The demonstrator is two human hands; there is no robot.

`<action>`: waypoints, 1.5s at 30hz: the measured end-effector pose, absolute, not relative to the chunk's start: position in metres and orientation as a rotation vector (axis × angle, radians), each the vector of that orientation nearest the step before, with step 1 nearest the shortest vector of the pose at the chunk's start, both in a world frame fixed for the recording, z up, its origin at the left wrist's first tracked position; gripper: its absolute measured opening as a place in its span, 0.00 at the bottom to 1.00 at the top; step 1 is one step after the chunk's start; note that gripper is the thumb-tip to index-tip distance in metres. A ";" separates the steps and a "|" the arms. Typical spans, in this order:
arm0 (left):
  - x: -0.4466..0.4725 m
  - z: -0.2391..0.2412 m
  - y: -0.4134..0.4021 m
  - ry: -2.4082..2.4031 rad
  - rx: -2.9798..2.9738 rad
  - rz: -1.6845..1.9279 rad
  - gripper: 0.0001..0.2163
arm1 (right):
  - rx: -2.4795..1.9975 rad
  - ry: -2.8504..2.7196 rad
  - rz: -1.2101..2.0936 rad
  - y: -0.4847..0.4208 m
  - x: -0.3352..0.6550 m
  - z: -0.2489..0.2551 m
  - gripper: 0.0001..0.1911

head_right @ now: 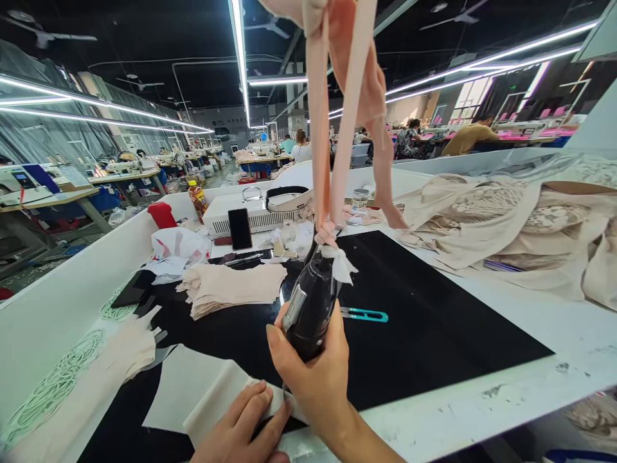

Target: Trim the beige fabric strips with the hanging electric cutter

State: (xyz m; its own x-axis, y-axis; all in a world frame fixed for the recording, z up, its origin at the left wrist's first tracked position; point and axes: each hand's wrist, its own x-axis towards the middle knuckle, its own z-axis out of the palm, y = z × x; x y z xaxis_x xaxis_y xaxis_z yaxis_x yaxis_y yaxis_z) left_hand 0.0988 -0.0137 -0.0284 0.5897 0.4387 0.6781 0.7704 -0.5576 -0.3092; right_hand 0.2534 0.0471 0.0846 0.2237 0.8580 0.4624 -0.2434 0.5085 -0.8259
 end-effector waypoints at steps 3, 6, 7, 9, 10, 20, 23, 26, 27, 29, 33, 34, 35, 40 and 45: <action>0.099 -0.028 -0.014 -0.957 -2.231 -0.731 0.24 | -0.693 -1.087 0.853 0.047 0.253 0.078 0.18; 0.099 -0.029 -0.015 -0.967 -2.236 -0.741 0.24 | -0.713 -1.068 0.866 0.048 0.251 0.070 0.20; 0.099 -0.030 -0.015 -0.971 -2.241 -0.735 0.24 | -0.725 -1.062 0.866 0.048 0.250 0.067 0.20; 0.098 -0.032 -0.016 -0.979 -2.262 -0.708 0.23 | -0.753 -1.058 0.845 0.049 0.247 0.064 0.19; 0.098 -0.033 -0.016 -0.986 -2.278 -0.691 0.23 | -0.760 -1.061 0.828 0.049 0.247 0.064 0.19; 0.081 -0.023 -0.028 -1.336 -2.491 -0.751 0.19 | -0.716 -1.103 0.835 0.044 0.251 0.086 0.17; 0.081 -0.020 -0.029 -1.393 -2.454 -0.772 0.18 | -0.705 -1.097 0.824 0.043 0.250 0.091 0.17; 0.083 -0.017 -0.028 -1.400 -2.478 -0.766 0.17 | -0.713 -1.087 0.826 0.042 0.250 0.091 0.17; 0.083 -0.016 -0.028 -1.402 -2.498 -0.764 0.17 | -0.716 -1.085 0.824 0.041 0.250 0.091 0.17; 0.084 -0.014 -0.028 -1.401 -2.537 -0.767 0.16 | -0.715 -1.080 0.821 0.041 0.251 0.090 0.17; 0.081 -0.011 -0.027 -1.375 -2.594 -0.797 0.13 | -0.702 -1.077 0.829 0.040 0.251 0.090 0.17; 0.081 -0.011 -0.027 -1.366 -2.610 -0.800 0.13 | -0.697 -1.078 0.829 0.039 0.251 0.090 0.17; 0.080 -0.010 -0.027 -1.360 -2.627 -0.795 0.13 | -0.689 -1.081 0.828 0.039 0.251 0.091 0.17; 0.079 -0.006 -0.029 -1.354 -2.666 -0.732 0.12 | -0.655 -1.097 0.825 0.036 0.249 0.091 0.17; 0.082 0.001 -0.029 -1.265 -2.619 -0.731 0.13 | -0.631 -1.095 0.860 0.037 0.249 0.086 0.18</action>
